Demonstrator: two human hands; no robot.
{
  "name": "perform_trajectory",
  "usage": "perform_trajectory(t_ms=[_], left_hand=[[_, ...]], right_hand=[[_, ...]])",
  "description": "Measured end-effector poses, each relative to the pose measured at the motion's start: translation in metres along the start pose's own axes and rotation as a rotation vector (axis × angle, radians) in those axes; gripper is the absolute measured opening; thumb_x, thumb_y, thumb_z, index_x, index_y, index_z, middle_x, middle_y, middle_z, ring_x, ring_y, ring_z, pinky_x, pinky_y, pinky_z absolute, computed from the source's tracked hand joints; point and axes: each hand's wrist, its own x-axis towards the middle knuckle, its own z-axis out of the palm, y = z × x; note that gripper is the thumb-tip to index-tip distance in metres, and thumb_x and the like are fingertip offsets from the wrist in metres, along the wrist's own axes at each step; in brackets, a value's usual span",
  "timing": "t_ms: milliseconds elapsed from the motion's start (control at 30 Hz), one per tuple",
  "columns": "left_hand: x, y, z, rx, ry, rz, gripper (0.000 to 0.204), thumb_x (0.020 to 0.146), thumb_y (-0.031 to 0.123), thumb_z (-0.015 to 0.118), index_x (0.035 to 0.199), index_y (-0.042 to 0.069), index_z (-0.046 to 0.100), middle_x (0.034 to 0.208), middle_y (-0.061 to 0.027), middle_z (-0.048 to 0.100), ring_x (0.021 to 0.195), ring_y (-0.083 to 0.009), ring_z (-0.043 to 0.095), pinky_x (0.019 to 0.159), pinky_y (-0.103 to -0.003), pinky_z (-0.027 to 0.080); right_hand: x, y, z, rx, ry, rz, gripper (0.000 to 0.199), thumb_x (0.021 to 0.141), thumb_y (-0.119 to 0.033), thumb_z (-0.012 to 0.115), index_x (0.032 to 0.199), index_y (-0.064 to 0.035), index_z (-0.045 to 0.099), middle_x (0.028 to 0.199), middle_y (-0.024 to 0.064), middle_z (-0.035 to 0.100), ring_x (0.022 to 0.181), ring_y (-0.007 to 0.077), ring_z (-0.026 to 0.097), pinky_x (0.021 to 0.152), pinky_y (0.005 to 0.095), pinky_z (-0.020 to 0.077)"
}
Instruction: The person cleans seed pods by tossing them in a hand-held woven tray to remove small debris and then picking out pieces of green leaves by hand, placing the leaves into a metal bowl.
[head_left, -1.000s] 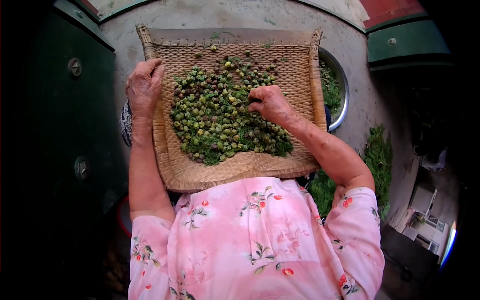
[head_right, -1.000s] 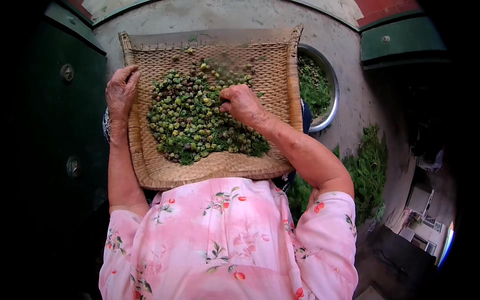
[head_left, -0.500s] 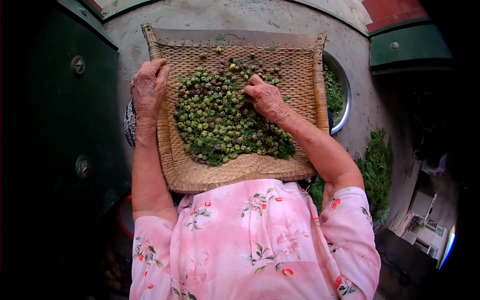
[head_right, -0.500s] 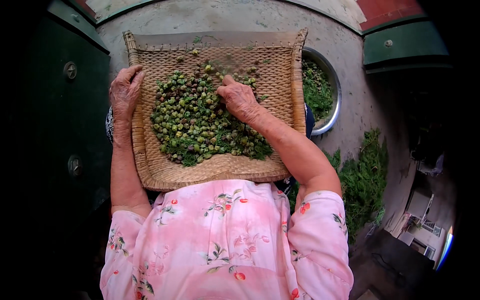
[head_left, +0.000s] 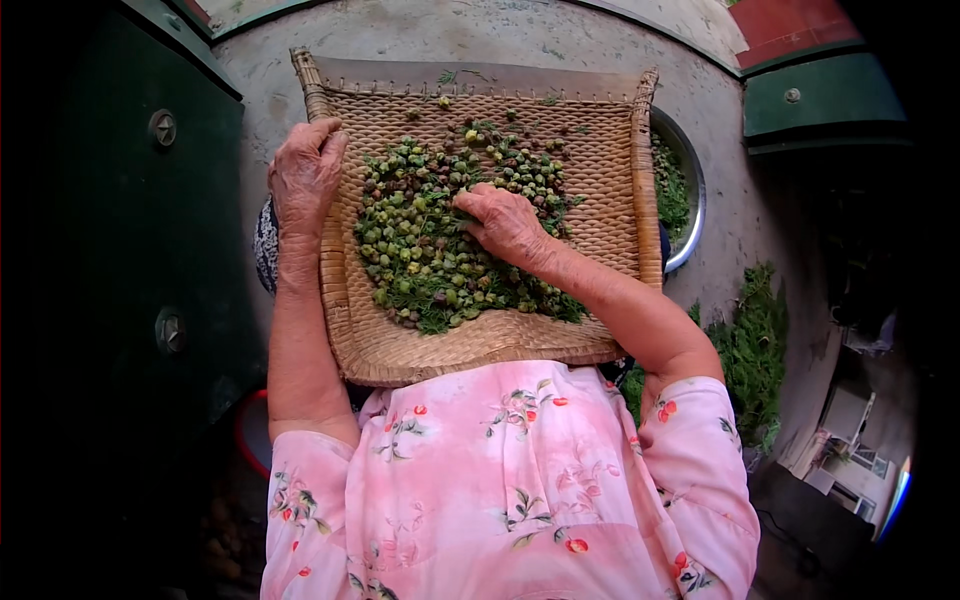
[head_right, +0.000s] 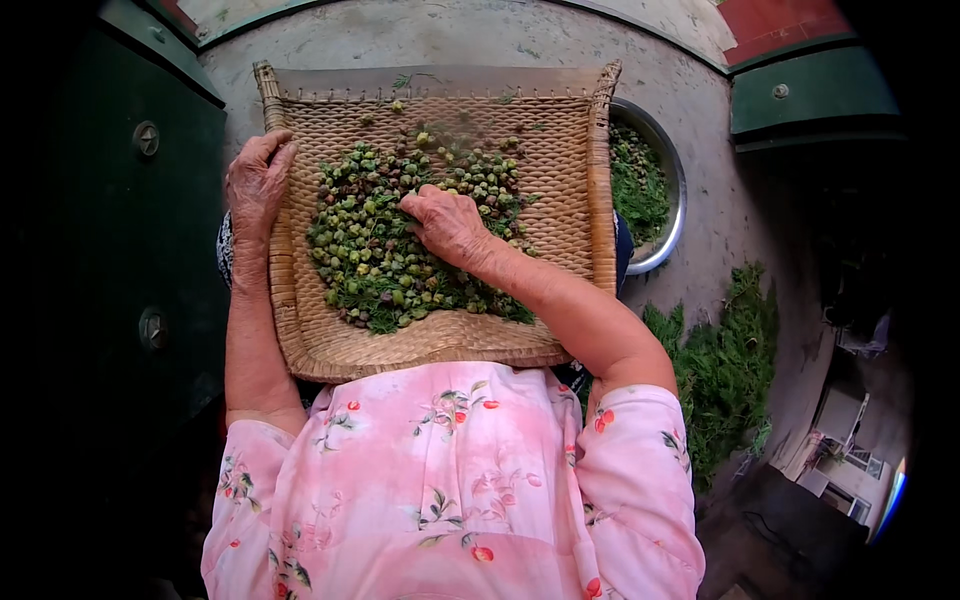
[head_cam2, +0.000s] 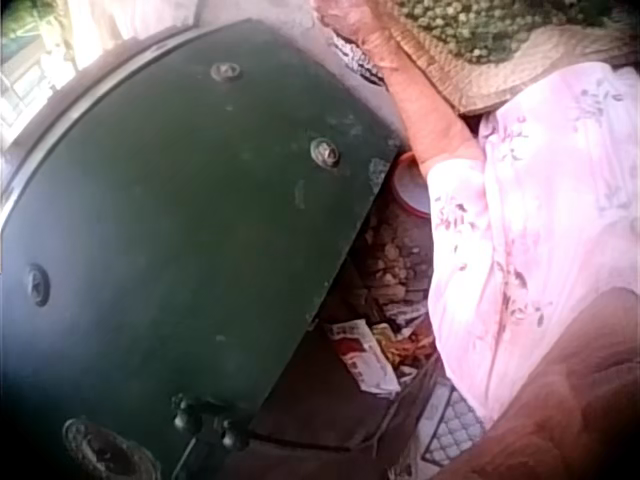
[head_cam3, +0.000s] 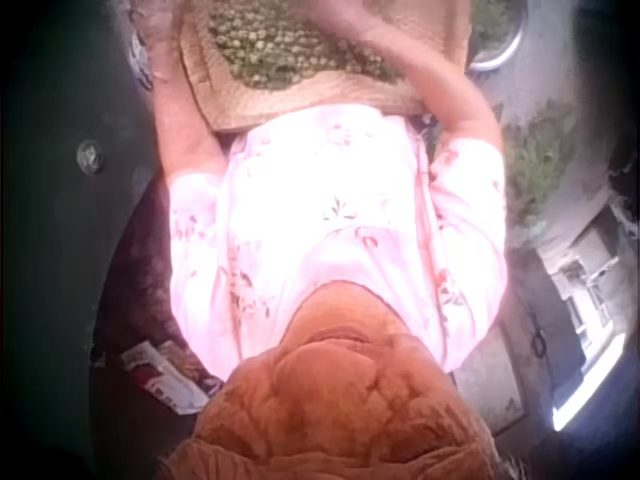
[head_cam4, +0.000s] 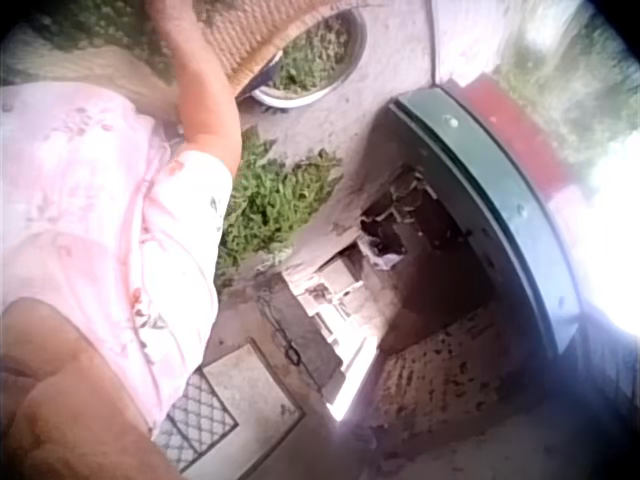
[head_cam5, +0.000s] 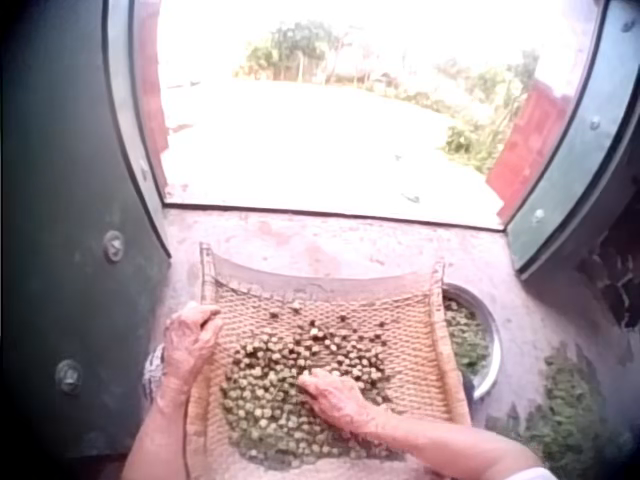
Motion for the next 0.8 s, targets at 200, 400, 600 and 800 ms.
perform_trajectory(t_ms=[200,400,600,800], left_hand=[[0.000,0.004,0.000,0.048,-0.012,0.017,0.022,0.083,0.021,0.063,0.100,0.008,0.067,0.096,-0.0125,0.065,0.087,-0.0315,0.063,0.076,-0.037,0.050],[-0.002,0.001,-0.003,0.026,-0.010,0.002,0.022,0.084,0.022,0.063,0.100,0.007,0.066,0.095,-0.0109,0.066,0.086,-0.0301,0.064,0.076,-0.035,0.050],[0.003,0.000,0.001,0.006,-0.019,0.003,0.022,0.085,0.022,0.062,0.101,0.007,0.066,0.096,-0.0106,0.066,0.086,-0.0290,0.064,0.076,-0.034,0.050],[0.001,-0.004,0.000,0.001,-0.004,0.017,0.022,0.084,0.022,0.064,0.100,0.008,0.067,0.095,-0.0112,0.066,0.087,-0.0288,0.064,0.076,-0.034,0.049]], right_hand=[[-0.006,-0.004,-0.036,0.369,0.311,-0.056,0.017,0.078,0.000,0.066,0.089,0.0002,0.054,0.079,0.0150,0.054,0.071,0.0306,0.056,0.063,0.0383,0.0448],[-0.059,0.044,-0.133,0.215,0.907,0.072,0.013,0.086,-0.003,0.064,0.098,-0.0017,0.061,0.069,0.0009,0.057,0.057,0.0059,0.050,0.051,0.0216,0.0430],[-0.107,0.085,-0.148,-0.584,0.758,0.282,0.036,0.078,-0.009,0.066,0.113,-0.0039,0.060,0.105,0.0159,0.061,0.103,0.0340,0.054,0.089,0.0417,0.0424],[-0.075,-0.002,-0.076,0.314,-0.095,-0.033,0.041,0.083,-0.002,0.061,0.123,-0.0055,0.054,0.109,0.0137,0.061,0.100,0.0284,0.060,0.085,0.0343,0.0478]])
